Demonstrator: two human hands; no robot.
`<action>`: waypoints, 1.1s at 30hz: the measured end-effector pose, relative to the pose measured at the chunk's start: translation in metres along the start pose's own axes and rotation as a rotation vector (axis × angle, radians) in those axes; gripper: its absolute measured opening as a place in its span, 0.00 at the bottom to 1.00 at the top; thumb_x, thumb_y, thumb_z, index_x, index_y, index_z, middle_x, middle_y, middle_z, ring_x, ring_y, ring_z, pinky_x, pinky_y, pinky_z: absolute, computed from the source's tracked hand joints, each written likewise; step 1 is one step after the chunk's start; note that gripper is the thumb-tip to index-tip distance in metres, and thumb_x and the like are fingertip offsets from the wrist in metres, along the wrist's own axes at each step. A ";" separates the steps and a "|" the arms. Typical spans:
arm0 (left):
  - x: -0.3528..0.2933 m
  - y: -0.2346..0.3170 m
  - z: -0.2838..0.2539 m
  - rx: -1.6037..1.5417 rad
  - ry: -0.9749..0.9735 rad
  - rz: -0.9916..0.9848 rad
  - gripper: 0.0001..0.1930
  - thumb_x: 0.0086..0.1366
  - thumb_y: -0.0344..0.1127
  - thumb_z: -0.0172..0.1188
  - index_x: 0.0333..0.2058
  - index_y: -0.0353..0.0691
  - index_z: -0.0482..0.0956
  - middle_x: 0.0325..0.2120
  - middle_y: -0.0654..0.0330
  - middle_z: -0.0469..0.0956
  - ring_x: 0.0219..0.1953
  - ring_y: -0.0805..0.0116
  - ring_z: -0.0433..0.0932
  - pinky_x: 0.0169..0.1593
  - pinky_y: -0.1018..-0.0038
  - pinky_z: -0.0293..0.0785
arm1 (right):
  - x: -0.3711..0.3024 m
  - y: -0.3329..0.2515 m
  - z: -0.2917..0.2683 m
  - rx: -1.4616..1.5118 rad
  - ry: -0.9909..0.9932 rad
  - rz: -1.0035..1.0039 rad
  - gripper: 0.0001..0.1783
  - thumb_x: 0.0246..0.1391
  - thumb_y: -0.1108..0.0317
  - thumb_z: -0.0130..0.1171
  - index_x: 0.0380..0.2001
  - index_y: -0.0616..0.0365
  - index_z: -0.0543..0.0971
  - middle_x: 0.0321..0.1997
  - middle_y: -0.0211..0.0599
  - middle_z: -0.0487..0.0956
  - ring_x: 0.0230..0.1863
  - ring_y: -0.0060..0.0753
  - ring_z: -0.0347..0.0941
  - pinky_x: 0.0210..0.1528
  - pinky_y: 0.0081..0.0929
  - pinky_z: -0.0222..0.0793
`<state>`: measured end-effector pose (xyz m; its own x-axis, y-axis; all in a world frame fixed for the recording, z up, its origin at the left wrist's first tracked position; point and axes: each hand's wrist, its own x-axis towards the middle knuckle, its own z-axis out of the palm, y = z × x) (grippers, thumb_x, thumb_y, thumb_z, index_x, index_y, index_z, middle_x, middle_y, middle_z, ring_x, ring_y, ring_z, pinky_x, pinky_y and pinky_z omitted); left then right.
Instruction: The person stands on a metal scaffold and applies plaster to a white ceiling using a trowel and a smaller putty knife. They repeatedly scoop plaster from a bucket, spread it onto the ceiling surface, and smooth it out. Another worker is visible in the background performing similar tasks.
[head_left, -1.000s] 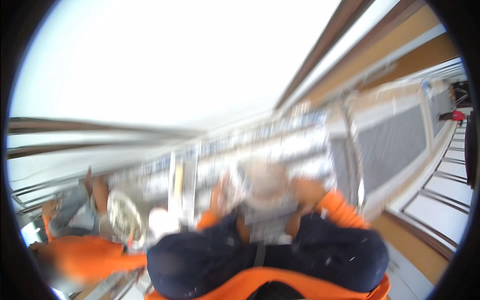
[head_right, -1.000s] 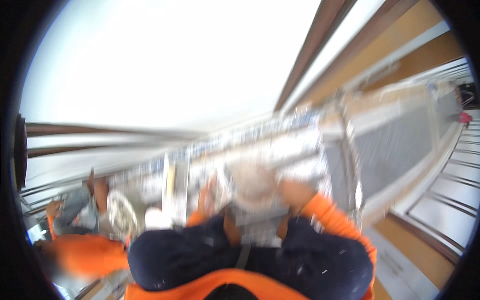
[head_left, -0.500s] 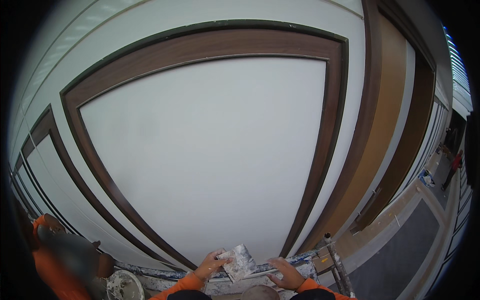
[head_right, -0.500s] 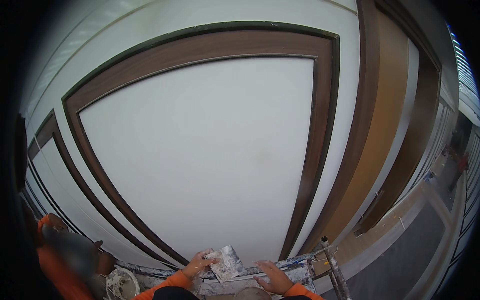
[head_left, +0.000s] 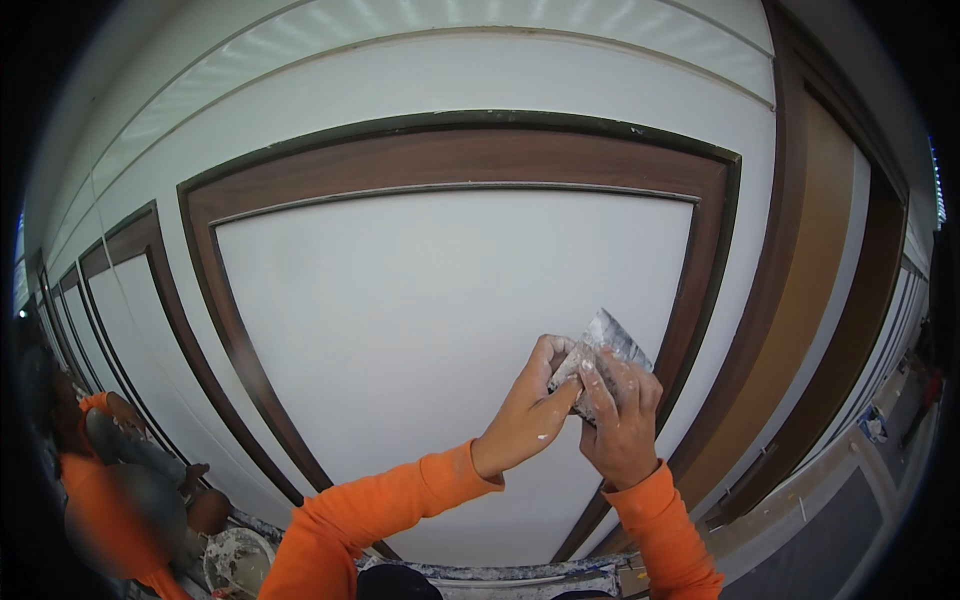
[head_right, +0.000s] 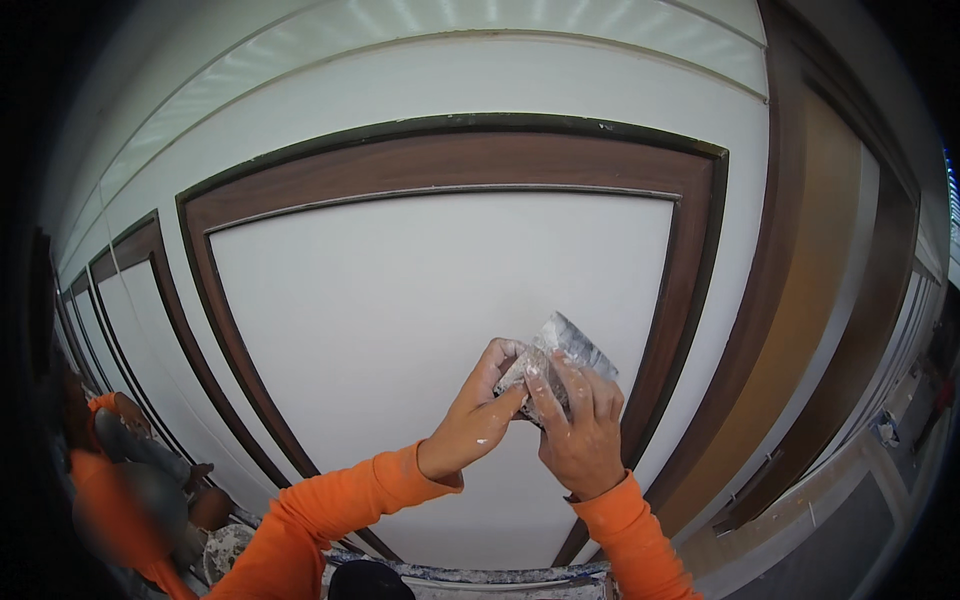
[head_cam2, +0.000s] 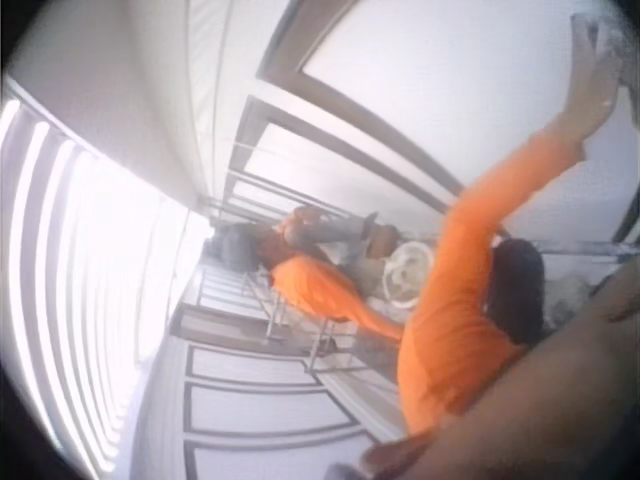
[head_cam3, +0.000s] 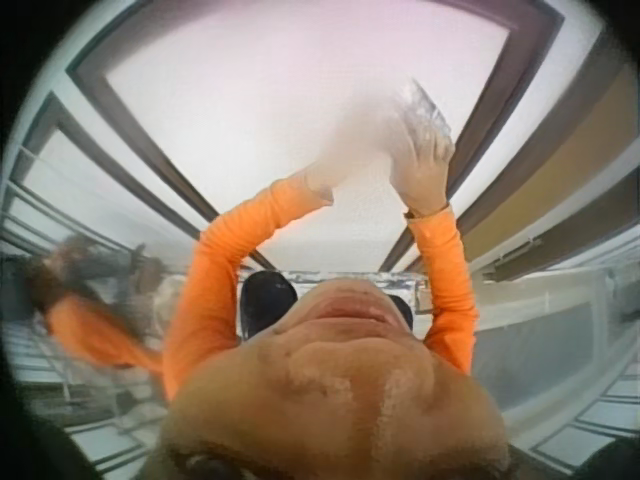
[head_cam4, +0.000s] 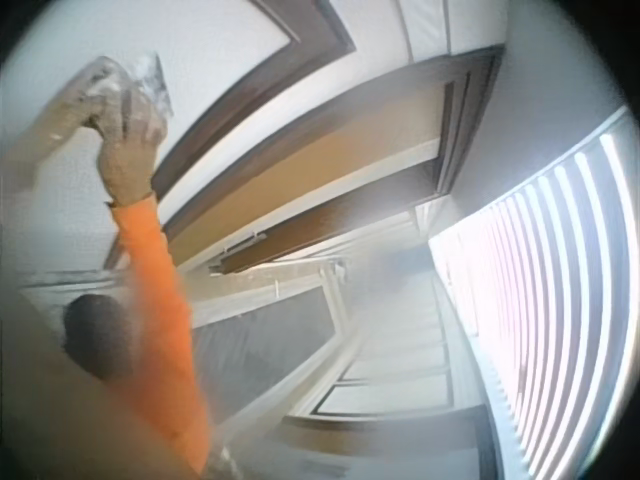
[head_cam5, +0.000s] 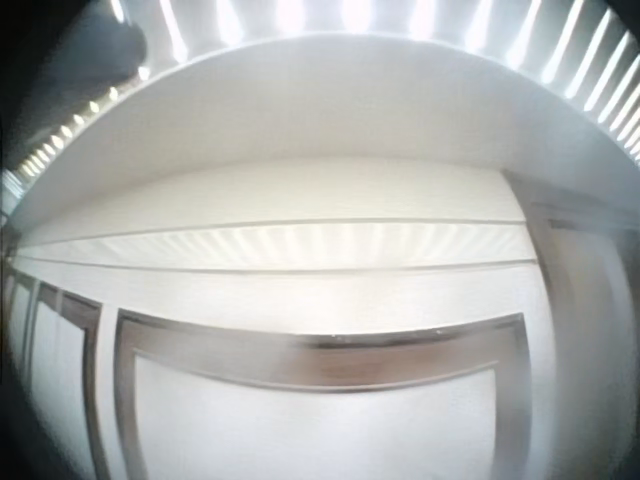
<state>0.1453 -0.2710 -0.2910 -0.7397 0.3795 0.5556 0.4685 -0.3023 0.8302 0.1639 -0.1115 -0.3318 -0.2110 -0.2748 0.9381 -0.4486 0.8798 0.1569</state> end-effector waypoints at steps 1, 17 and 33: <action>0.015 0.012 0.003 -0.060 -0.020 -0.038 0.13 0.72 0.31 0.52 0.54 0.38 0.67 0.45 0.61 0.73 0.45 0.75 0.75 0.48 0.77 0.76 | 0.016 0.013 -0.003 -0.055 0.022 -0.024 0.36 0.44 0.79 0.64 0.59 0.42 0.76 0.67 0.38 0.71 0.62 0.43 0.64 0.64 0.45 0.55; 0.269 0.196 -0.068 1.818 -0.442 1.008 0.30 0.66 0.48 0.62 0.64 0.48 0.68 0.69 0.57 0.63 0.73 0.49 0.54 0.74 0.54 0.56 | 0.241 0.186 0.005 -0.040 0.234 -0.068 0.42 0.45 0.89 0.51 0.67 0.51 0.69 0.71 0.41 0.65 0.73 0.49 0.58 0.74 0.53 0.53; 0.270 0.195 -0.061 2.075 -0.467 0.877 0.27 0.69 0.51 0.57 0.64 0.54 0.70 0.73 0.62 0.55 0.75 0.54 0.49 0.76 0.55 0.49 | 0.270 0.192 0.035 -0.095 0.258 -0.070 0.35 0.54 0.81 0.54 0.66 0.53 0.69 0.72 0.45 0.65 0.74 0.52 0.57 0.73 0.62 0.51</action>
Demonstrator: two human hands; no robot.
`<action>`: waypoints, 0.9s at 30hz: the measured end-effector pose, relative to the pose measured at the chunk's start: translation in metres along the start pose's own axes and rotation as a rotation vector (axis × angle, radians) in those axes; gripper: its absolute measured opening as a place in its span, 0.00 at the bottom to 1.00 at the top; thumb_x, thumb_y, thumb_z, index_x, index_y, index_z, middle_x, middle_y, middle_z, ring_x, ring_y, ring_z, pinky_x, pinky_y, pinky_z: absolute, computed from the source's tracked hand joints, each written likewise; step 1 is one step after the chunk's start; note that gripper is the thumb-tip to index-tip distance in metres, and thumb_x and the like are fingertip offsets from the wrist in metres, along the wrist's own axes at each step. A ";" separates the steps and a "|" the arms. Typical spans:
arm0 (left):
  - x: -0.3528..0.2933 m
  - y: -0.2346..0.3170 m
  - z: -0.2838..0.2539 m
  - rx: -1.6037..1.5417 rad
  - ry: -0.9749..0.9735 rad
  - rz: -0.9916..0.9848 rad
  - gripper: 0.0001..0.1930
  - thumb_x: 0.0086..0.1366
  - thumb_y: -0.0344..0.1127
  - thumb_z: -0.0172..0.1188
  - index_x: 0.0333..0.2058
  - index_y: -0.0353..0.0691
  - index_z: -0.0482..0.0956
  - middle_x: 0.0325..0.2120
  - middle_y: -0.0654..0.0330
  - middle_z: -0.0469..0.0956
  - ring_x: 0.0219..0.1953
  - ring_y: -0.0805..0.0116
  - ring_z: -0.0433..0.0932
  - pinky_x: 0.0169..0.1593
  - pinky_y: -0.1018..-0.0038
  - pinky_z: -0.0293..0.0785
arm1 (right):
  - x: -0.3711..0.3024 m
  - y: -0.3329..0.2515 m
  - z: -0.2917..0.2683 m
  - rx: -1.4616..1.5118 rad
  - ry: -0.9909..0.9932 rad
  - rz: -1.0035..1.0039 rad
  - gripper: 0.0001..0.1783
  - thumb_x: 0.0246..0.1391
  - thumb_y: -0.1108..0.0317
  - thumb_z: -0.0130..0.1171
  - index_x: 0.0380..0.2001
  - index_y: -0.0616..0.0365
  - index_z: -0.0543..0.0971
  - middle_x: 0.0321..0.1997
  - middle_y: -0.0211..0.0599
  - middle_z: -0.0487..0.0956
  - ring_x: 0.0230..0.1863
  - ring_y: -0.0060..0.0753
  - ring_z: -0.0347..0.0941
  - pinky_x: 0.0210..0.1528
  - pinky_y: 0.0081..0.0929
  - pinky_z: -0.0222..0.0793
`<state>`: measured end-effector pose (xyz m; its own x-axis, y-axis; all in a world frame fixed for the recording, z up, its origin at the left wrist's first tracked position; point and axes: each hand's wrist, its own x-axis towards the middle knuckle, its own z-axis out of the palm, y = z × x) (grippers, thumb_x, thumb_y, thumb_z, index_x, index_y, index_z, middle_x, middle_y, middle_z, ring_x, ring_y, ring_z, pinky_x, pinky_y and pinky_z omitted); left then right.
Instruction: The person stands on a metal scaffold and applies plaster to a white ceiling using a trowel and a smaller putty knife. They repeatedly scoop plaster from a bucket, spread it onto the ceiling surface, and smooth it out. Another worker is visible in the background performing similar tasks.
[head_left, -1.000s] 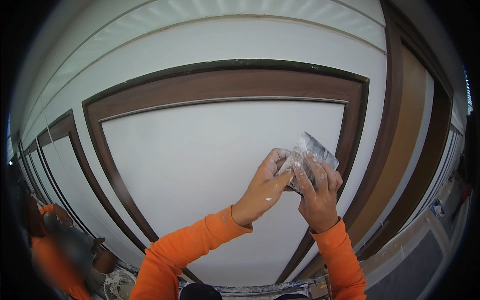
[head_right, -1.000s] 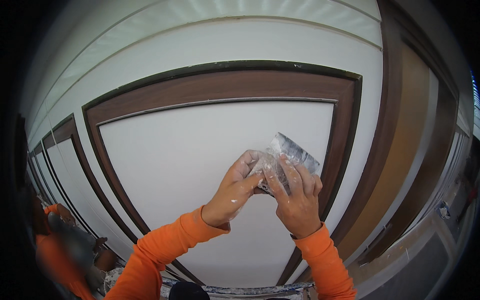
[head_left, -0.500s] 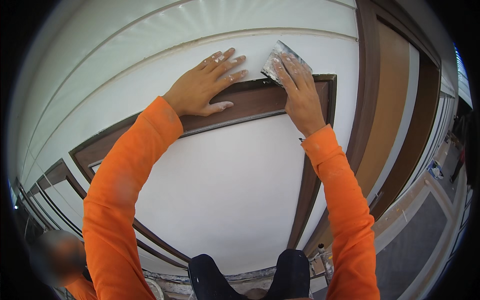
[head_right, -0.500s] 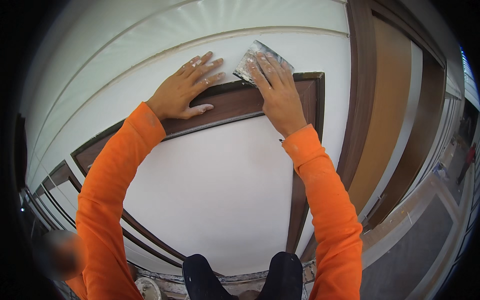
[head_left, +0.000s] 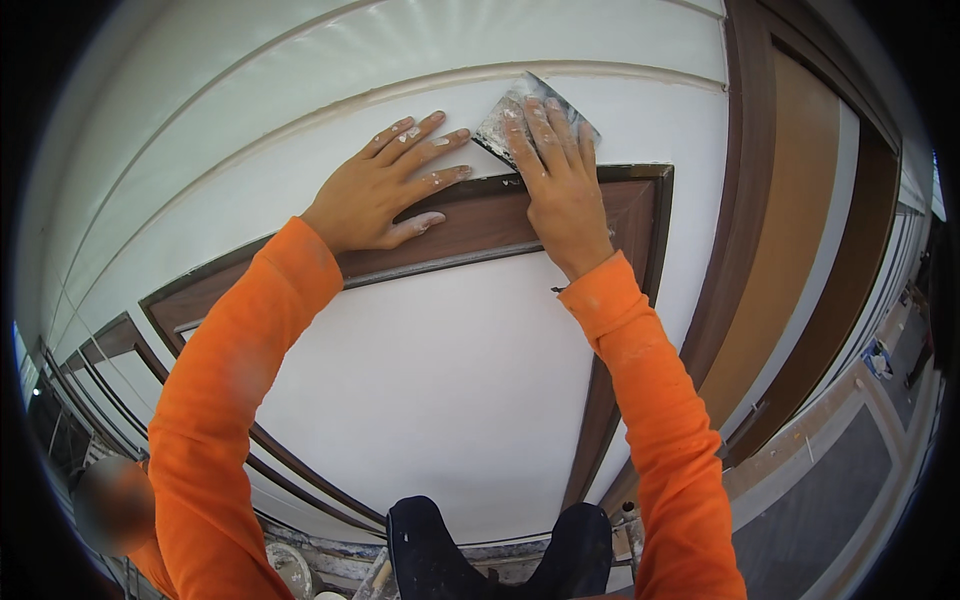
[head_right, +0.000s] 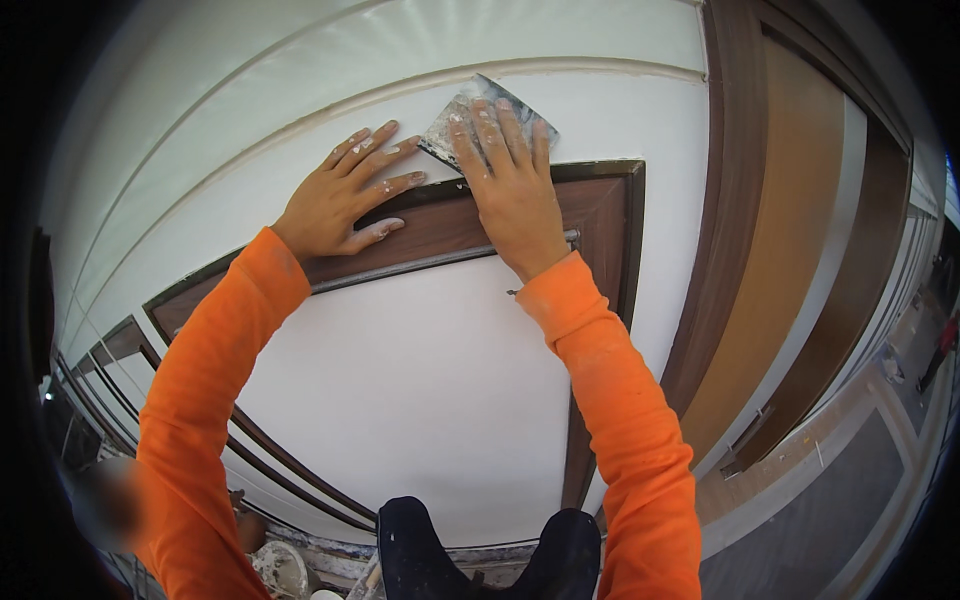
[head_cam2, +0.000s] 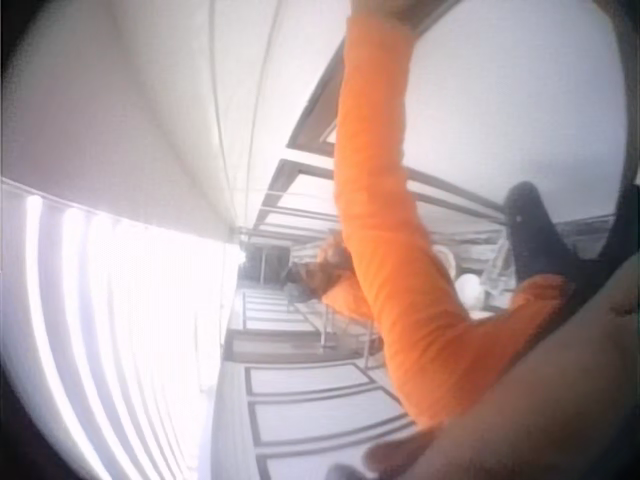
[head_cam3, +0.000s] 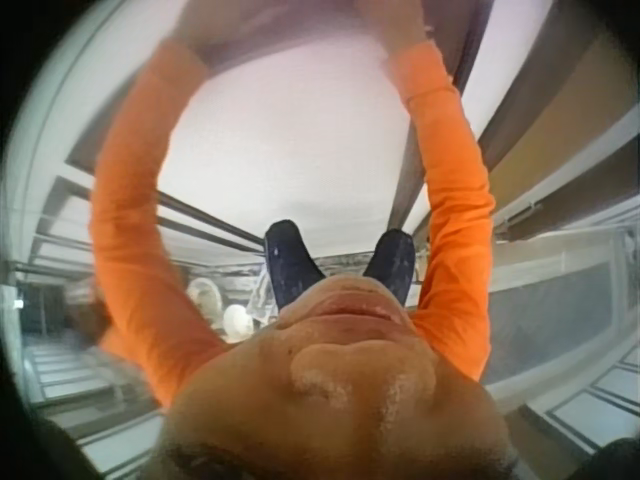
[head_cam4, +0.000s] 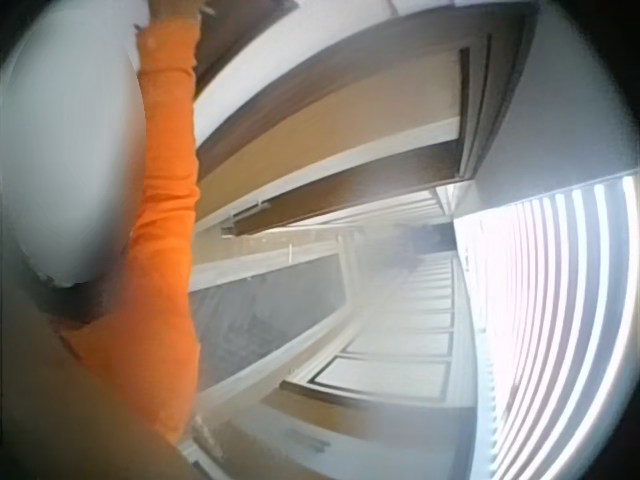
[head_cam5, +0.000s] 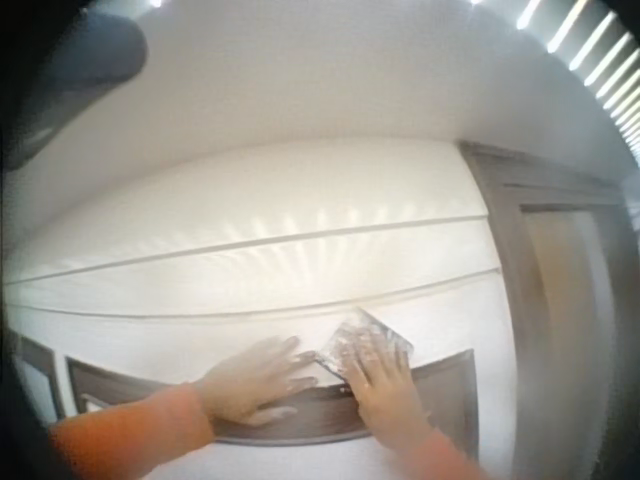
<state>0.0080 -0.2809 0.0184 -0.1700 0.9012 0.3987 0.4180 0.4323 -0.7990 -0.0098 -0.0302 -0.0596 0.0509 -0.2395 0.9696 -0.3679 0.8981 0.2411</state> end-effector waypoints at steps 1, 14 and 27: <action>0.000 0.000 0.000 -0.005 0.001 0.000 0.27 0.69 0.51 0.57 0.64 0.54 0.70 0.73 0.62 0.55 0.75 0.54 0.49 0.76 0.55 0.49 | -0.001 0.001 0.002 -0.005 0.001 -0.009 0.34 0.55 0.80 0.53 0.67 0.53 0.69 0.72 0.45 0.65 0.74 0.53 0.57 0.72 0.63 0.50; 0.002 0.000 -0.001 -0.038 -0.005 -0.031 0.28 0.65 0.51 0.63 0.63 0.61 0.72 0.72 0.64 0.58 0.75 0.57 0.49 0.77 0.54 0.48 | -0.020 0.004 -0.009 -0.009 -0.036 0.136 0.38 0.50 0.86 0.53 0.67 0.55 0.68 0.73 0.47 0.63 0.74 0.56 0.56 0.71 0.68 0.49; 0.004 0.003 -0.004 -0.046 0.028 -0.016 0.28 0.64 0.47 0.63 0.62 0.56 0.72 0.71 0.62 0.58 0.74 0.55 0.52 0.75 0.55 0.52 | -0.003 0.002 0.003 -0.007 0.025 0.020 0.31 0.58 0.76 0.52 0.67 0.54 0.69 0.73 0.47 0.64 0.73 0.57 0.57 0.70 0.70 0.49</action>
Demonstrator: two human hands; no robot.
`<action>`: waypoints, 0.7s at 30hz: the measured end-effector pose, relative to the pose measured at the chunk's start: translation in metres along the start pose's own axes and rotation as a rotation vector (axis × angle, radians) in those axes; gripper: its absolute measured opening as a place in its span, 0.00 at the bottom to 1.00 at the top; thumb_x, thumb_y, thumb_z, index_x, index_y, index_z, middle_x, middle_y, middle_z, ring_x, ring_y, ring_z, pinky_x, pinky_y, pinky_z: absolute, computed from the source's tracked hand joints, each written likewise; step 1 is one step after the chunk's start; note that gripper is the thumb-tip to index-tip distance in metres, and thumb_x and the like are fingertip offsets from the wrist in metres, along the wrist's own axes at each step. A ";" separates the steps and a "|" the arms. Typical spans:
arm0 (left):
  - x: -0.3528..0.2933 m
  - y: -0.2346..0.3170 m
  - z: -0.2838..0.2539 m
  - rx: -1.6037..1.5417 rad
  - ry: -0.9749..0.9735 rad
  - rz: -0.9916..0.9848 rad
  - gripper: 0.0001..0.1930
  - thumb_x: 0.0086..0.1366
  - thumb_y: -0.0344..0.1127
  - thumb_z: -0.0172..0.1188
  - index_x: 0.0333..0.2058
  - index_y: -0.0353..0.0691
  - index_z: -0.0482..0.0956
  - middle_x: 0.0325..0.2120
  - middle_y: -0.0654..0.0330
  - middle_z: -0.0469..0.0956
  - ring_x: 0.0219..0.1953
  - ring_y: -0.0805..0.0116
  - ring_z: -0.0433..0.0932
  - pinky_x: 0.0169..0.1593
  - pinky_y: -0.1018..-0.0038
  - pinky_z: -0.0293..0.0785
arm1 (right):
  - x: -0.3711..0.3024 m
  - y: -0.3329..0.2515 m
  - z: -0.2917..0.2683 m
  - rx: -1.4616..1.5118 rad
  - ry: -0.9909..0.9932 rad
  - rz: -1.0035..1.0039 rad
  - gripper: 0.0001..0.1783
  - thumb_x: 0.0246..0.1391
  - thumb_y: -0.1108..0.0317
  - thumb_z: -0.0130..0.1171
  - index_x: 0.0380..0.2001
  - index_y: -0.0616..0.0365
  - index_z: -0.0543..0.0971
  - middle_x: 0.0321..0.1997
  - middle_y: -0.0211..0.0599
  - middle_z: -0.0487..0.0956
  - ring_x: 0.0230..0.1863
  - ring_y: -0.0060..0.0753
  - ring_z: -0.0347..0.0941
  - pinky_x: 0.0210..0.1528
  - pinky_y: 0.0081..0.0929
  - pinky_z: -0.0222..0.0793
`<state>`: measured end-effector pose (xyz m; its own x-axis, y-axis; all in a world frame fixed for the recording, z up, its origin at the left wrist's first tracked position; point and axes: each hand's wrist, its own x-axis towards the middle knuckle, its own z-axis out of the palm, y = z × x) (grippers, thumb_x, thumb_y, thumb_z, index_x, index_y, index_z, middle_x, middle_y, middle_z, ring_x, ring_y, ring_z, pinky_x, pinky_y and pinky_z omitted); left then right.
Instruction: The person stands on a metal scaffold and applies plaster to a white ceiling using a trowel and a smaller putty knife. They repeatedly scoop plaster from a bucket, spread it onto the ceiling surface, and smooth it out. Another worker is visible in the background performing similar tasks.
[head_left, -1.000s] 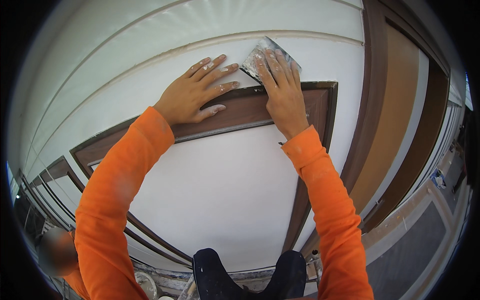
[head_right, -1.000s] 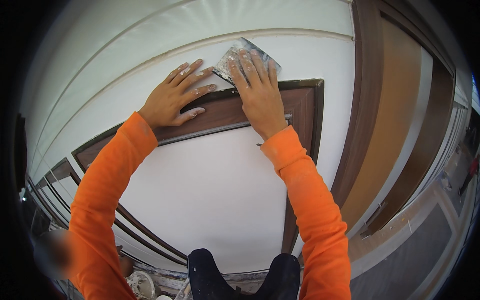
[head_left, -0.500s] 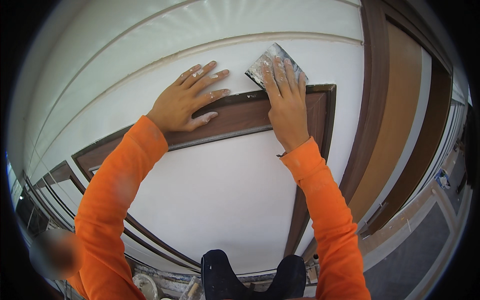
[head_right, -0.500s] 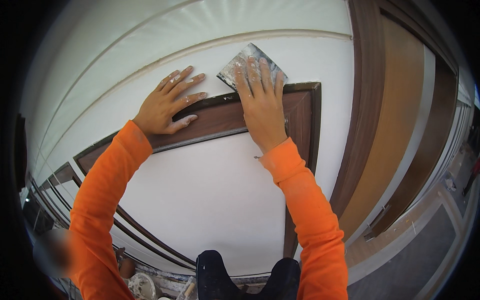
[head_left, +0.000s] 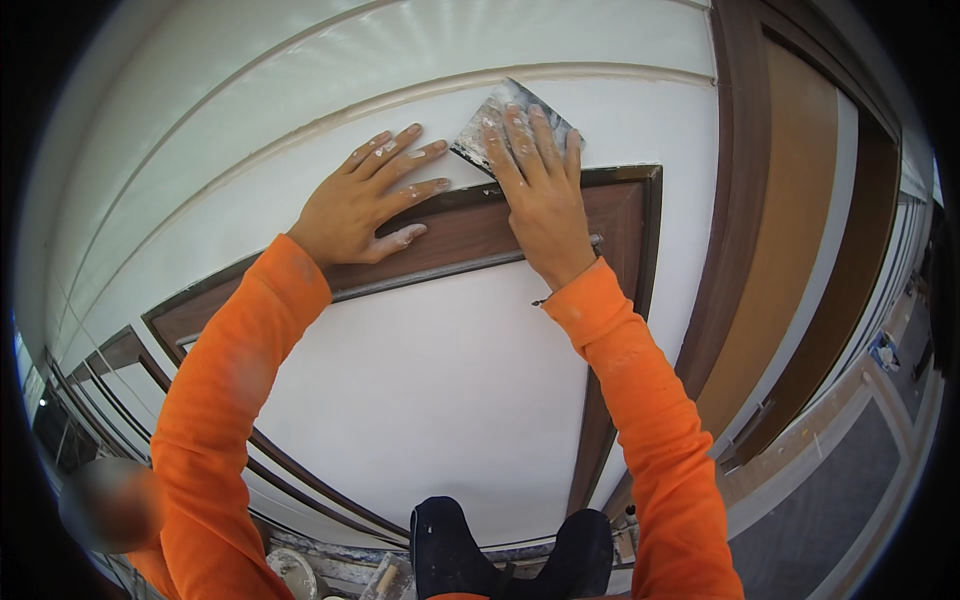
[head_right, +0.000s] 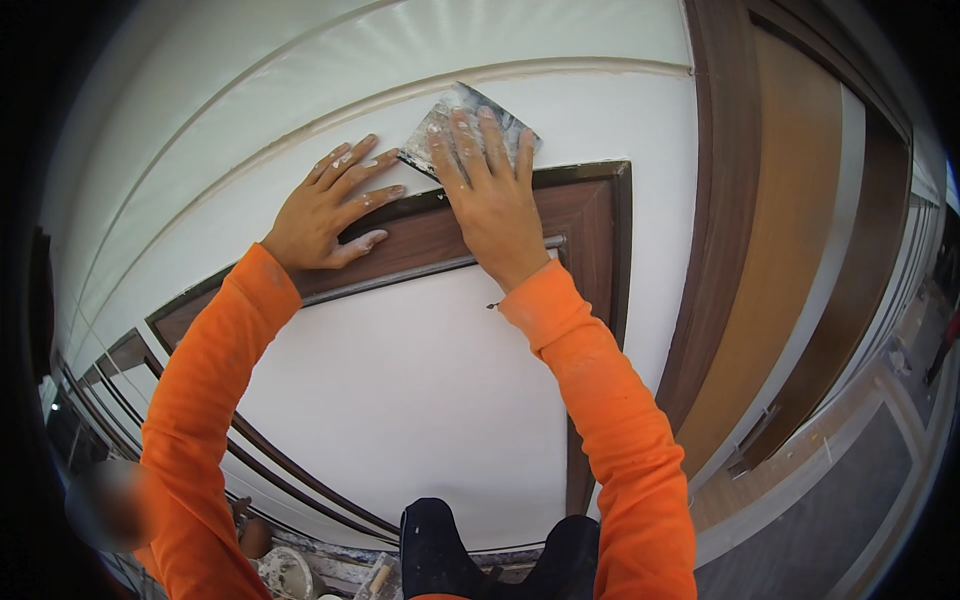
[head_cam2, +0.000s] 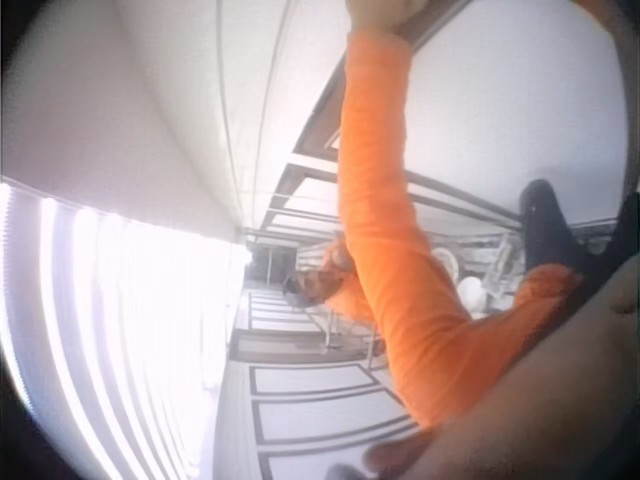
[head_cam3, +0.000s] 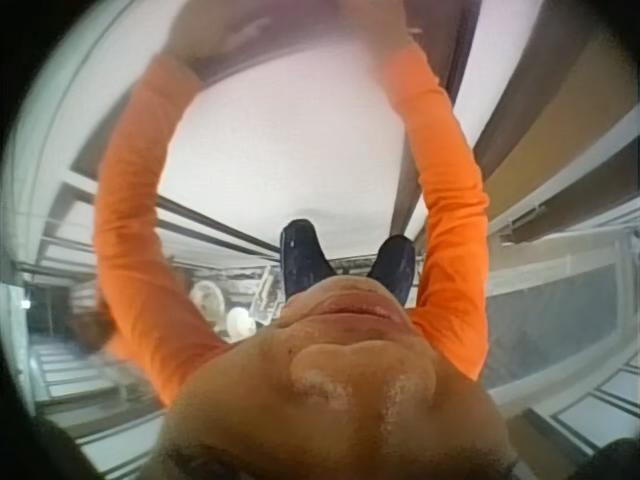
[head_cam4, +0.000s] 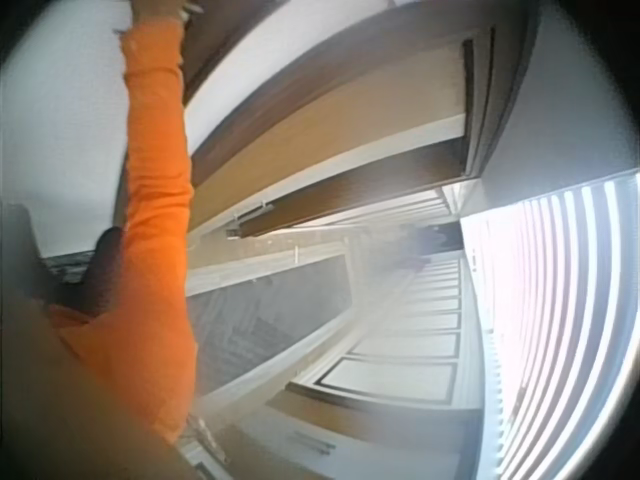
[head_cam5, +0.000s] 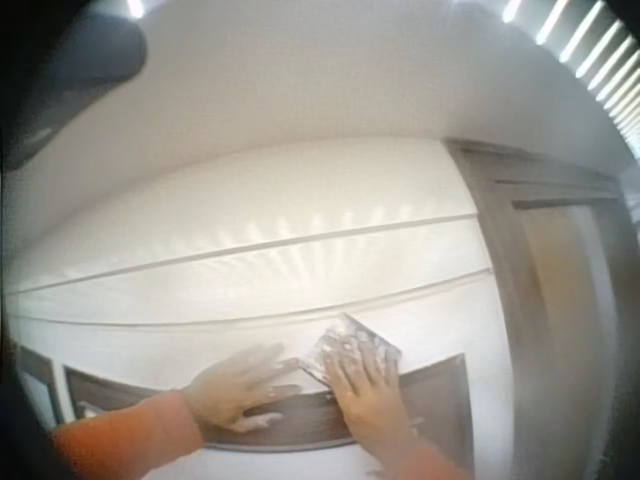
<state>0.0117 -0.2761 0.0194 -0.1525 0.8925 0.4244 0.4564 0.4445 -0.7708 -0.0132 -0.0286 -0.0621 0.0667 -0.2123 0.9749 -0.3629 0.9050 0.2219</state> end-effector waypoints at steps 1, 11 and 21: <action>-0.001 0.000 0.000 0.001 -0.006 -0.002 0.28 0.64 0.47 0.63 0.62 0.56 0.72 0.71 0.62 0.58 0.74 0.55 0.52 0.75 0.55 0.51 | 0.002 -0.002 -0.001 0.001 0.003 0.008 0.31 0.58 0.76 0.52 0.67 0.54 0.69 0.73 0.47 0.64 0.73 0.57 0.58 0.70 0.70 0.49; -0.003 -0.002 0.004 0.008 -0.011 -0.026 0.29 0.61 0.51 0.67 0.61 0.60 0.72 0.71 0.66 0.59 0.75 0.59 0.49 0.77 0.56 0.48 | -0.005 0.003 -0.007 -0.050 -0.017 0.104 0.34 0.55 0.80 0.54 0.67 0.54 0.68 0.72 0.48 0.64 0.72 0.58 0.58 0.70 0.70 0.50; -0.002 -0.003 0.002 -0.013 -0.003 -0.031 0.29 0.61 0.49 0.67 0.61 0.59 0.73 0.71 0.66 0.59 0.75 0.58 0.50 0.77 0.56 0.48 | -0.005 -0.001 -0.008 0.002 -0.005 0.096 0.38 0.52 0.84 0.53 0.68 0.53 0.67 0.74 0.47 0.63 0.74 0.57 0.56 0.71 0.73 0.46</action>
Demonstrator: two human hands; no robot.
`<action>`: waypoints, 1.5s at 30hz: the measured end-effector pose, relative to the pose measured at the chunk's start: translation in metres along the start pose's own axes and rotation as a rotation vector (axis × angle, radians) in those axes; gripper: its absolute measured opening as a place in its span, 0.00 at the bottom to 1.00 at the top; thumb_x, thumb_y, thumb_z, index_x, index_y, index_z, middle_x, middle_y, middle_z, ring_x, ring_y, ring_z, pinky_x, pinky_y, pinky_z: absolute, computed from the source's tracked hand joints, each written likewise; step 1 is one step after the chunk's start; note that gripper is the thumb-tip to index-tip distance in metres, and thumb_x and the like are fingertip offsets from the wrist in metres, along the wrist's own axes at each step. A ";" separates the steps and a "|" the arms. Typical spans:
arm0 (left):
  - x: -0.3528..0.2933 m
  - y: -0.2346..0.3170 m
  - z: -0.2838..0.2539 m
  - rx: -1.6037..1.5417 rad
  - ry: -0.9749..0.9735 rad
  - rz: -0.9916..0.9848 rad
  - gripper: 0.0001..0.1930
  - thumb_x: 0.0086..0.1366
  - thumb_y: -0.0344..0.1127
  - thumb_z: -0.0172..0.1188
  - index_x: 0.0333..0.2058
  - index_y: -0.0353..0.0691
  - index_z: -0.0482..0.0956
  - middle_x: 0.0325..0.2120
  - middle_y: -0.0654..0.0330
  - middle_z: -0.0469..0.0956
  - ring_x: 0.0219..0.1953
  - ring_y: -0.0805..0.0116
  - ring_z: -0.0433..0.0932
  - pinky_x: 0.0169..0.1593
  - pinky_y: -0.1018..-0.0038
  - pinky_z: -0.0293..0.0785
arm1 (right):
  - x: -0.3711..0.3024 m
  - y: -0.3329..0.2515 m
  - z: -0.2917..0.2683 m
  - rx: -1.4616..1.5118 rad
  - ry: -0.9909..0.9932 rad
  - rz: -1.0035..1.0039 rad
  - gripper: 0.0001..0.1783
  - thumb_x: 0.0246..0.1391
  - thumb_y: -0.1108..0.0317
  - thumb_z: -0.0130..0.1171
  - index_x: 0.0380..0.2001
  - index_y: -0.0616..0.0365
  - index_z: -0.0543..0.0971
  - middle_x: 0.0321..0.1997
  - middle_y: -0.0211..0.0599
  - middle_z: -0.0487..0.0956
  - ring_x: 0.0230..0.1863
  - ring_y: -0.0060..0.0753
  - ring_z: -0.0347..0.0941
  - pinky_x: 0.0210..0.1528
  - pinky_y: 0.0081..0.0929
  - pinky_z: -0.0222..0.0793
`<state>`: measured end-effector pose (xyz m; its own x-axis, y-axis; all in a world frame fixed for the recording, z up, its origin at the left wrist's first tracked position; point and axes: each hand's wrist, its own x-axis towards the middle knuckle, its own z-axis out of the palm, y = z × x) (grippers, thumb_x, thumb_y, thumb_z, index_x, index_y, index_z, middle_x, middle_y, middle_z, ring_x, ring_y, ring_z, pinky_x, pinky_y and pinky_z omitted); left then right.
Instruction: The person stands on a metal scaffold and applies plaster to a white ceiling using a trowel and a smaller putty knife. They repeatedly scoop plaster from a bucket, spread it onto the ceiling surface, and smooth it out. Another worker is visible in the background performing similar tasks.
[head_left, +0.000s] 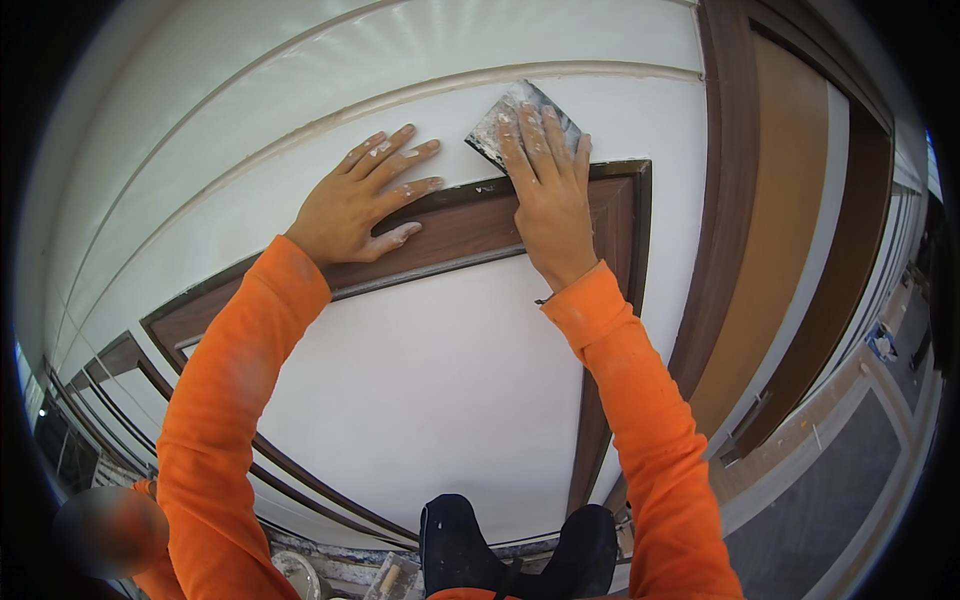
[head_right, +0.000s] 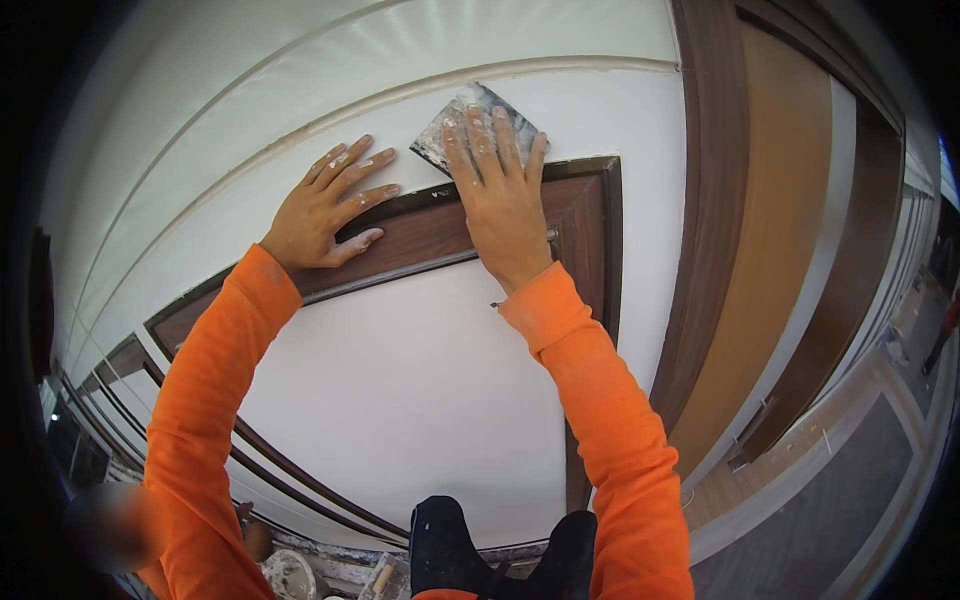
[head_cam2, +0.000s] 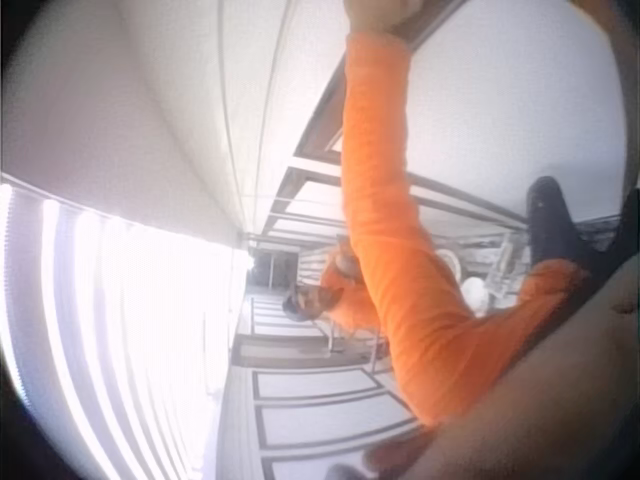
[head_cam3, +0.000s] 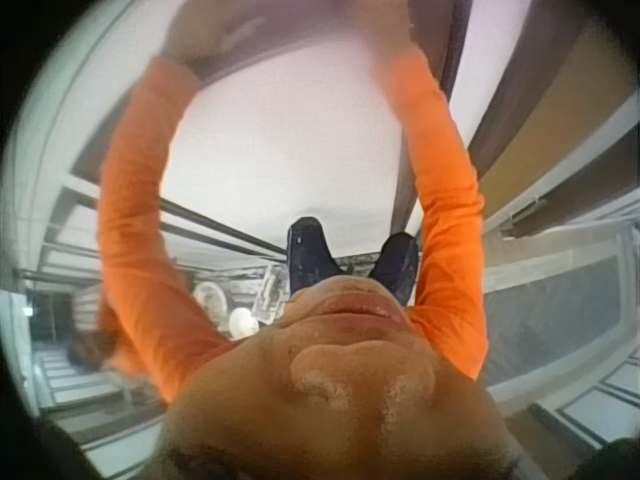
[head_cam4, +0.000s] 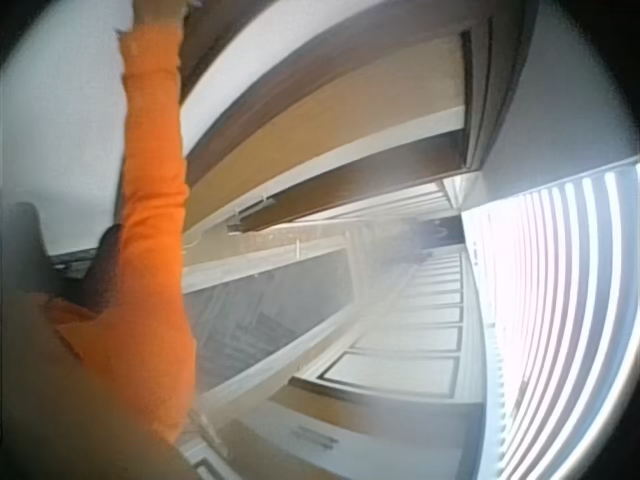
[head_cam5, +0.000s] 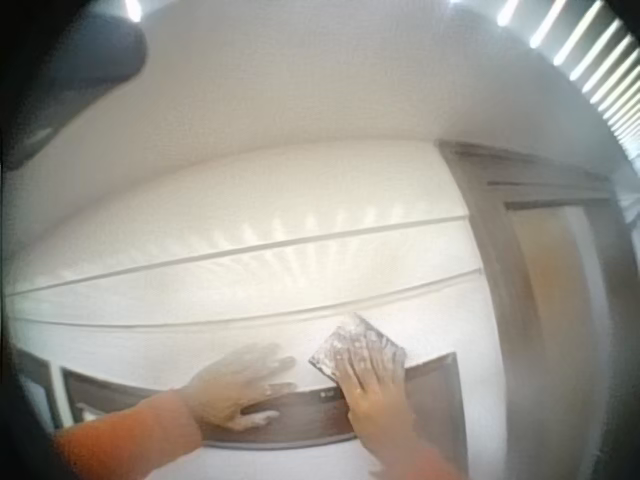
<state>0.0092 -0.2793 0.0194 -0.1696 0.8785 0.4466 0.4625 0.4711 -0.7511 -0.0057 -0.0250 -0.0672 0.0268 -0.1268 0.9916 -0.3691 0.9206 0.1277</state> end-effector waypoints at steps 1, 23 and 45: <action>0.000 -0.001 -0.001 0.002 -0.002 -0.002 0.29 0.60 0.49 0.67 0.61 0.59 0.73 0.71 0.65 0.59 0.75 0.58 0.50 0.77 0.56 0.48 | 0.005 -0.001 0.003 0.003 -0.005 -0.022 0.37 0.52 0.84 0.53 0.68 0.53 0.67 0.73 0.46 0.63 0.74 0.57 0.56 0.71 0.73 0.46; 0.002 0.002 0.000 0.016 -0.009 0.009 0.26 0.63 0.49 0.64 0.59 0.55 0.75 0.70 0.63 0.61 0.74 0.56 0.52 0.76 0.55 0.51 | 0.000 0.011 0.007 -0.005 0.022 -0.030 0.35 0.54 0.82 0.53 0.66 0.52 0.69 0.73 0.44 0.64 0.74 0.54 0.56 0.70 0.75 0.45; 0.003 0.002 -0.005 0.018 0.009 0.009 0.25 0.63 0.47 0.65 0.58 0.55 0.75 0.70 0.63 0.61 0.74 0.55 0.53 0.75 0.55 0.53 | 0.005 0.025 0.006 -0.016 0.039 -0.010 0.38 0.50 0.85 0.53 0.67 0.52 0.69 0.74 0.45 0.62 0.75 0.54 0.55 0.70 0.76 0.45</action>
<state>0.0140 -0.2763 0.0210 -0.1581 0.8820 0.4440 0.4486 0.4647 -0.7634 -0.0201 -0.0051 -0.0589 0.0664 -0.1219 0.9903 -0.3536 0.9252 0.1376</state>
